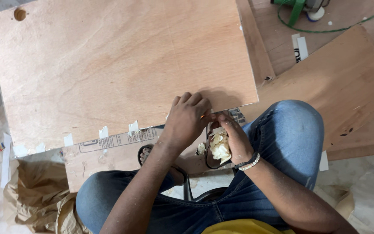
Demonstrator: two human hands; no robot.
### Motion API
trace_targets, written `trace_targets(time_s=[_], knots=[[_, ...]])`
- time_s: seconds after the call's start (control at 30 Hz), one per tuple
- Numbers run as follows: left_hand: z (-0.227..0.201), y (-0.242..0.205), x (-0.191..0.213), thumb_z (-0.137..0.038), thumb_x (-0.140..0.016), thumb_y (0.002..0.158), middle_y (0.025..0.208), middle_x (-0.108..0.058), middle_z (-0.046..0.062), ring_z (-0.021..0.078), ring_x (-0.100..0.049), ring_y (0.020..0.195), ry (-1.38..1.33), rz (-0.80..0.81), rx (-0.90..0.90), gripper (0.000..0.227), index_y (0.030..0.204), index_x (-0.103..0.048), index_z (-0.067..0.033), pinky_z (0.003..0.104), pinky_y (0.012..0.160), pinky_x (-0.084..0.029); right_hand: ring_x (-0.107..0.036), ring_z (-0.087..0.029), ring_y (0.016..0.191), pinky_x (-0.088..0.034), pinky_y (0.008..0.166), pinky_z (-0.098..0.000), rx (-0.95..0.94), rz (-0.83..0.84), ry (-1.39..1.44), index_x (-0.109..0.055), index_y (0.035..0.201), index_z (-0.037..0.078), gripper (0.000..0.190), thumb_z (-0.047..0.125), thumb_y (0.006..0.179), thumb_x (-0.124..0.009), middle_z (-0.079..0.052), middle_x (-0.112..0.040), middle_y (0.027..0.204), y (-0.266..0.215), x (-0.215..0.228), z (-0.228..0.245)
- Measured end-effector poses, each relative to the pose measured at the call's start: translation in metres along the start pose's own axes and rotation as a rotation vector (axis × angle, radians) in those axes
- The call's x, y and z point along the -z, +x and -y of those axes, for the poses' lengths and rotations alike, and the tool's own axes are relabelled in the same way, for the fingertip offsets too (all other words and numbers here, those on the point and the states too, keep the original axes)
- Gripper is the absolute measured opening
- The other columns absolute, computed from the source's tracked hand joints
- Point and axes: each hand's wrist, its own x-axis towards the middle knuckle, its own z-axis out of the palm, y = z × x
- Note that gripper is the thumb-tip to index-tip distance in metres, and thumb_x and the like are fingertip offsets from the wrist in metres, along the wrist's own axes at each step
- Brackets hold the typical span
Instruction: The person applies white tape strips to the edges of a wooden board by hand and then uses a small piece of foam or cloth to press and smooth the tape down.
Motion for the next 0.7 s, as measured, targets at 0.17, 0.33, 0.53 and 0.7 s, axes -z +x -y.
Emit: trace_targets(time_s=[0.17,0.33,0.53,0.7], knots=[[0.005,-0.006,0.0,-0.029,-0.067,0.099,0.104,-0.067,0.004,0.0243,-0.065,0.1,-0.119,-0.222,-0.073,0.018,0.107,-0.069,-0.0127,0.042,0.091,-0.05,-0.068,-0.009,0.077,-0.059,0.066,-0.0278,0.002,-0.001,-0.06,-0.066,0.119,0.005,0.042,0.043,0.102,-0.062,-0.002,-0.065,0.095,0.002,0.005,-0.004],[0.01,-0.001,-0.014,-0.03,-0.064,0.101,0.1,-0.064,0.006,0.0243,-0.064,0.098,0.087,-0.176,-0.071,0.02,0.103,-0.065,-0.011,0.041,0.088,-0.05,-0.067,-0.008,0.078,-0.059,0.067,-0.0263,0.013,0.027,-0.128,-0.067,0.118,0.005,0.048,0.049,0.1,-0.061,-0.001,-0.066,0.094,0.006,0.007,-0.01],[0.012,-0.017,-0.026,-0.034,-0.061,0.103,0.103,-0.063,0.006,0.0215,-0.063,0.098,0.119,-0.161,-0.12,0.024,0.109,-0.065,-0.0116,0.04,0.088,-0.049,-0.071,-0.013,0.067,-0.06,0.056,-0.0282,0.017,0.117,-0.112,-0.066,0.105,0.005,0.062,0.064,0.095,-0.055,-0.005,-0.069,0.082,0.01,0.007,-0.004],[0.013,-0.034,-0.047,-0.038,-0.06,0.1,0.114,-0.062,0.01,0.0237,-0.061,0.103,0.289,-0.173,-0.158,0.036,0.119,-0.064,-0.0074,0.04,0.091,-0.049,-0.07,-0.015,0.062,-0.057,0.053,-0.0285,-0.04,0.06,-0.235,-0.065,0.096,0.002,0.059,0.061,0.095,-0.061,-0.006,-0.071,0.076,0.016,0.009,0.003]])
